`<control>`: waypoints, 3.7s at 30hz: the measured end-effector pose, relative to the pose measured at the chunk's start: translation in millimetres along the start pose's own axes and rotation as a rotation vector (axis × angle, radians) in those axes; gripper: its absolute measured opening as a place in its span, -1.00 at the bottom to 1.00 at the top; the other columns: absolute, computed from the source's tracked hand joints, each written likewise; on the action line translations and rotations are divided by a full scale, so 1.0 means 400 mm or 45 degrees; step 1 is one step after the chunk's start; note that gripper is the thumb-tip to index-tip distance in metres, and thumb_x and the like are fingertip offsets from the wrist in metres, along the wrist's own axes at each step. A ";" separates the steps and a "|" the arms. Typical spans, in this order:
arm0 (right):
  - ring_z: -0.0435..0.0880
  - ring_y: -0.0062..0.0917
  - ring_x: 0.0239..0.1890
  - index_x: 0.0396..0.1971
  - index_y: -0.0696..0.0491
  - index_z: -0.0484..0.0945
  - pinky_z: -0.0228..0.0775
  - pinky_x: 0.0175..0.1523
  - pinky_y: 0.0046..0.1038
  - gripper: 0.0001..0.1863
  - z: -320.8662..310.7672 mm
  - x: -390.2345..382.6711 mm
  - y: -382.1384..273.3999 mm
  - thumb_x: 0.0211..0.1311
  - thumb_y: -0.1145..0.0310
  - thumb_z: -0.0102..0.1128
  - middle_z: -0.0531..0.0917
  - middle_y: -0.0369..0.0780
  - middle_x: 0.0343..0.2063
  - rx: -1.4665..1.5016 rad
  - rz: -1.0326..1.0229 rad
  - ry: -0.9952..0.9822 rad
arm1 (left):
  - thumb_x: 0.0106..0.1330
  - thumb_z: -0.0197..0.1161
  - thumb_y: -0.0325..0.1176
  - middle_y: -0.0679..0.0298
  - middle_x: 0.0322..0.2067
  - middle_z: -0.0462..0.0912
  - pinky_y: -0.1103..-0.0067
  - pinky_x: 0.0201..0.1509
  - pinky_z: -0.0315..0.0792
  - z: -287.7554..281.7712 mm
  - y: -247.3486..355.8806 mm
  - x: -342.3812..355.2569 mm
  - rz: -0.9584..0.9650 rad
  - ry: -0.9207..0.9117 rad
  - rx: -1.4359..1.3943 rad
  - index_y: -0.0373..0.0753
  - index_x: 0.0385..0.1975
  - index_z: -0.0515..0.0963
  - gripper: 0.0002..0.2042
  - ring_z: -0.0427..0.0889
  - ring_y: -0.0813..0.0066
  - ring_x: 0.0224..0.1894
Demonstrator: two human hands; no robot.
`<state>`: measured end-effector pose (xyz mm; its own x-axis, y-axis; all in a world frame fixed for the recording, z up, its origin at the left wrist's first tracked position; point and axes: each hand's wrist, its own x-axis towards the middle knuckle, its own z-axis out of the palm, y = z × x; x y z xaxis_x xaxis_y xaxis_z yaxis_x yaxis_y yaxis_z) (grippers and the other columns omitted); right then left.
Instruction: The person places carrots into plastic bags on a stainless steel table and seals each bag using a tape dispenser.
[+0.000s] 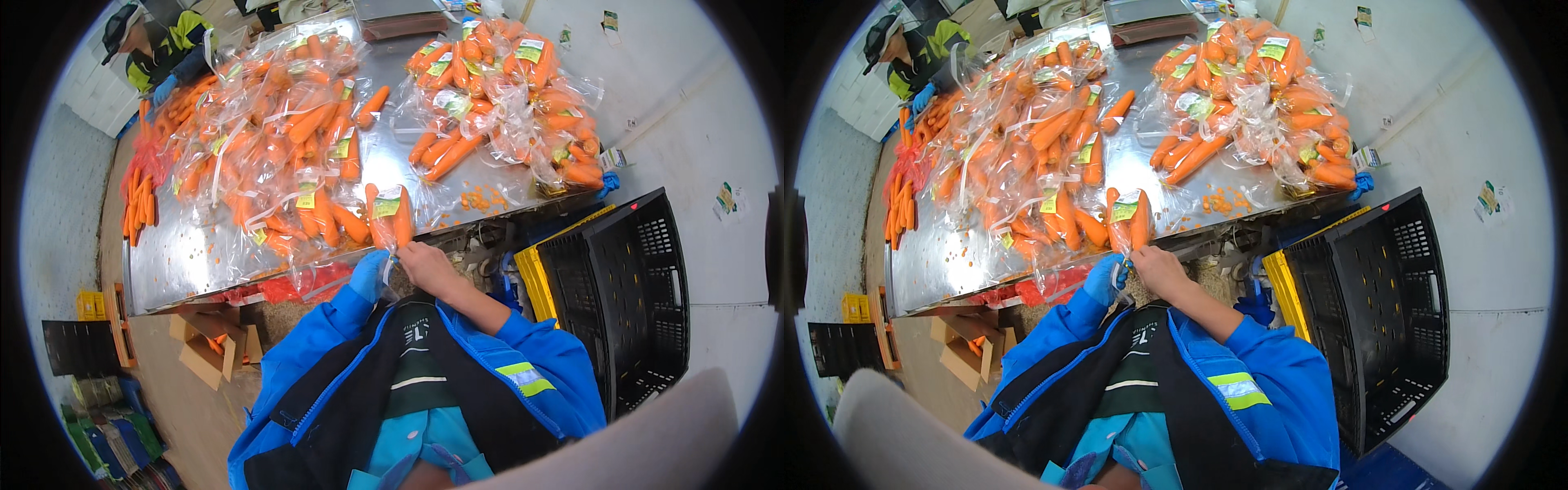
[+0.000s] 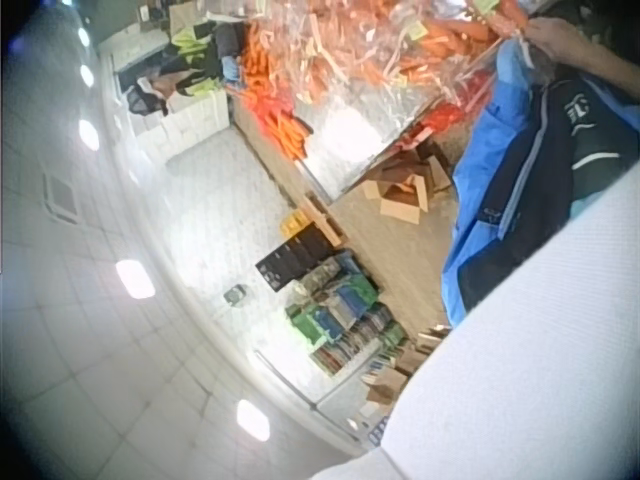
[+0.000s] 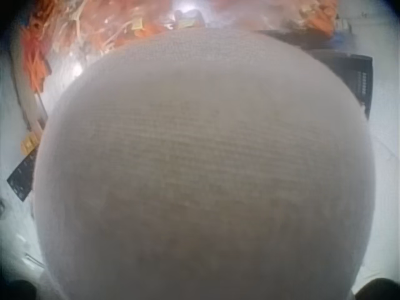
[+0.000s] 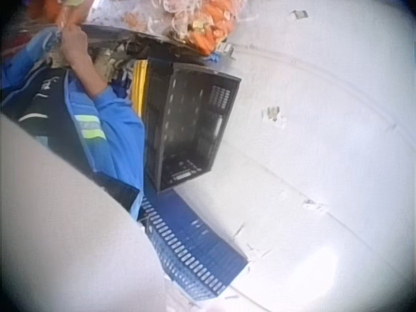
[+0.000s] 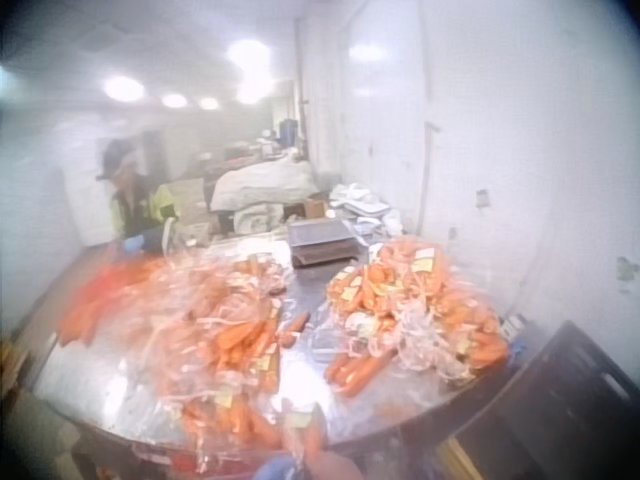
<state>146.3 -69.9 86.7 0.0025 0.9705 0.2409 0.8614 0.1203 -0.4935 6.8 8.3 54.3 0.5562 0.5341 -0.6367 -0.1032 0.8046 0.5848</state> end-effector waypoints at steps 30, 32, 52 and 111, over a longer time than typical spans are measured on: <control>0.54 -0.46 -0.46 -0.41 0.02 0.47 0.40 -0.40 -0.47 -0.80 -0.051 0.000 0.009 -0.16 0.45 0.14 0.49 -0.30 -0.49 -0.099 -0.376 0.211 | 0.28 0.04 -0.39 0.47 -0.49 0.43 0.78 -0.39 0.27 -0.016 -0.036 0.011 0.381 -0.210 0.337 -0.24 -0.41 0.46 -0.90 0.35 0.76 -0.43; 0.53 -0.47 -0.47 -0.46 0.04 0.45 0.39 -0.40 -0.47 -0.83 -0.044 0.012 0.020 -0.17 0.44 0.14 0.47 -0.28 -0.52 -0.136 -0.444 0.182 | 0.28 0.05 -0.35 0.47 -0.54 0.40 0.78 -0.46 0.23 -0.018 -0.040 0.020 0.471 -0.189 0.423 -0.23 -0.40 0.45 -0.89 0.32 0.76 -0.49; 0.55 -0.28 -0.49 -0.36 0.04 0.47 0.41 -0.41 -0.37 -0.86 -0.048 -0.004 -0.031 0.06 0.38 0.11 0.52 -0.16 -0.45 0.067 -0.047 0.241 | 0.30 0.02 -0.35 0.48 -0.50 0.39 0.77 -0.38 0.24 -0.026 -0.030 0.038 0.588 -0.260 0.547 -0.26 -0.40 0.45 -0.87 0.29 0.78 -0.43; 0.49 -0.20 -0.10 0.05 0.19 0.18 0.26 0.01 -0.30 -0.44 0.026 0.443 -0.056 0.23 0.07 -0.11 0.49 0.01 -0.16 1.114 0.184 -0.481 | 0.05 0.23 0.00 0.18 -0.05 0.36 0.35 0.16 0.23 -0.131 0.379 -0.007 0.749 -0.225 -0.249 -0.25 -0.01 0.24 -0.40 0.37 0.28 0.02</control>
<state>122.0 101.5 131.6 -0.2163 0.9730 -0.0804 0.1815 -0.0408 -0.9825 -53.6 142.4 118.5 0.4865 0.8631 -0.1357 -0.5716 0.4319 0.6977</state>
